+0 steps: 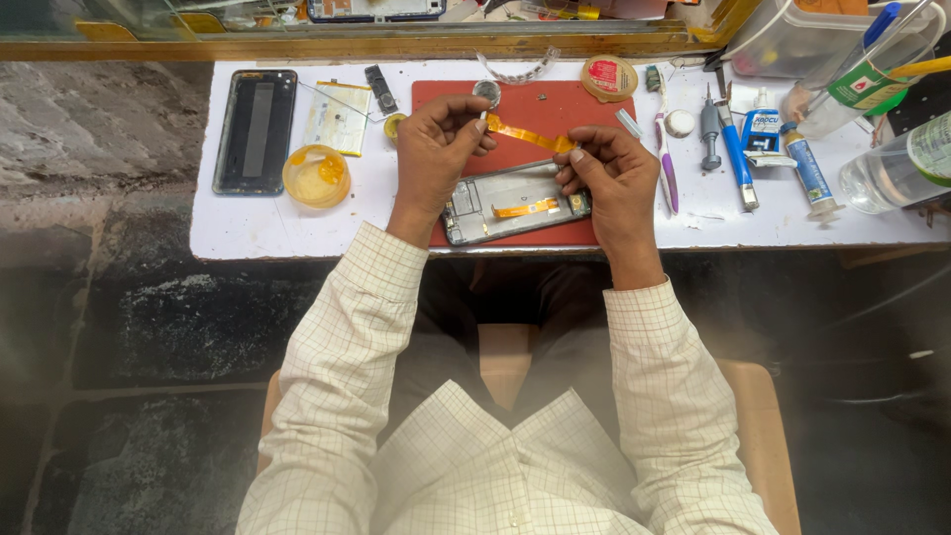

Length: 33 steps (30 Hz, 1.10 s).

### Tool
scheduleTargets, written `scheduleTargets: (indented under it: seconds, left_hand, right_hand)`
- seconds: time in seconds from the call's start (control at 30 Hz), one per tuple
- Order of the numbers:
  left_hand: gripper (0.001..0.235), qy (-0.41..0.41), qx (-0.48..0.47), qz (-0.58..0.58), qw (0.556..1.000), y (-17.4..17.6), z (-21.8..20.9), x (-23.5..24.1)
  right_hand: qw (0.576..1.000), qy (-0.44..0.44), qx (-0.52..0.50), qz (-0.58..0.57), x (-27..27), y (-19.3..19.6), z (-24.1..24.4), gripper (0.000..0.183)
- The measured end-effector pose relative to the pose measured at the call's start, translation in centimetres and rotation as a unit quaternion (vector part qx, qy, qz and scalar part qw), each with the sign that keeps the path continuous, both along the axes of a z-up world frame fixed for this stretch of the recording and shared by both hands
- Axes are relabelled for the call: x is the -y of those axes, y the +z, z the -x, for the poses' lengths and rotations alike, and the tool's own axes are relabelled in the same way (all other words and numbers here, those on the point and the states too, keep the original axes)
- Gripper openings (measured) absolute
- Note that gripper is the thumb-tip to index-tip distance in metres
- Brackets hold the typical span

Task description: The person disassembles a smartphone, removes the motherboard, cleans it with a cotton swab, and reassembles the device by placing the motherboard back and connecting the battery. The person also handles the battery and screen components during the process.

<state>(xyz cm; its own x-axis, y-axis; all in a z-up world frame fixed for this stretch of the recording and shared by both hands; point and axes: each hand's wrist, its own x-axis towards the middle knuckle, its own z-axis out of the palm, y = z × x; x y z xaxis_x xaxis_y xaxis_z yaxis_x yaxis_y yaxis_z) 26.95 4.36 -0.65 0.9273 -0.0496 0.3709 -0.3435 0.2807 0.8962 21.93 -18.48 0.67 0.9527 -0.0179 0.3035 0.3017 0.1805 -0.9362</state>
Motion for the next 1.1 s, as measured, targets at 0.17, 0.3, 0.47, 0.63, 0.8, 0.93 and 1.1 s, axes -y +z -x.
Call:
scheduleTargets:
  seconds: [0.17, 0.3, 0.47, 0.63, 0.8, 0.93, 1.1]
  left_hand:
    - [0.02, -0.015, -0.038, -0.018, 0.999, 0.4, 1.2, -0.8]
    - [0.017, 0.037, -0.008, -0.194, 0.98, 0.9, 3.9, -2.1]
    - [0.014, 0.112, 0.075, -0.355, 0.925, 2.3, 6.6, -2.6]
    - [0.014, 0.132, 0.099, -0.396, 0.903, 2.6, 7.4, -2.3]
    - [0.014, 0.137, 0.115, -0.408, 0.896, 2.3, 7.7, -2.5]
    - [0.014, 0.143, 0.121, -0.412, 0.891, 2.3, 7.8, -2.4]
    - [0.022, 0.137, 0.129, -0.422, 0.887, 2.9, 8.0, -2.3]
  right_hand:
    - [1.0, -0.015, -0.002, 0.02, -0.2, 0.2, 0.3, 0.018]
    - [0.997, -0.036, -0.011, 0.06, -0.4, 0.5, 0.7, 0.018]
    - [0.991, -0.044, 0.013, 0.123, -0.7, 1.4, 1.4, 0.018]
    - [0.982, -0.061, 0.029, 0.178, -1.0, 1.8, 1.6, 0.017]
    - [0.979, -0.067, 0.037, 0.19, -1.3, 1.8, 1.4, 0.017]
    - [0.976, -0.075, 0.039, 0.202, -1.3, 1.8, 1.5, 0.018]
    - [0.971, -0.075, 0.041, 0.222, -1.3, 1.7, 1.3, 0.019]
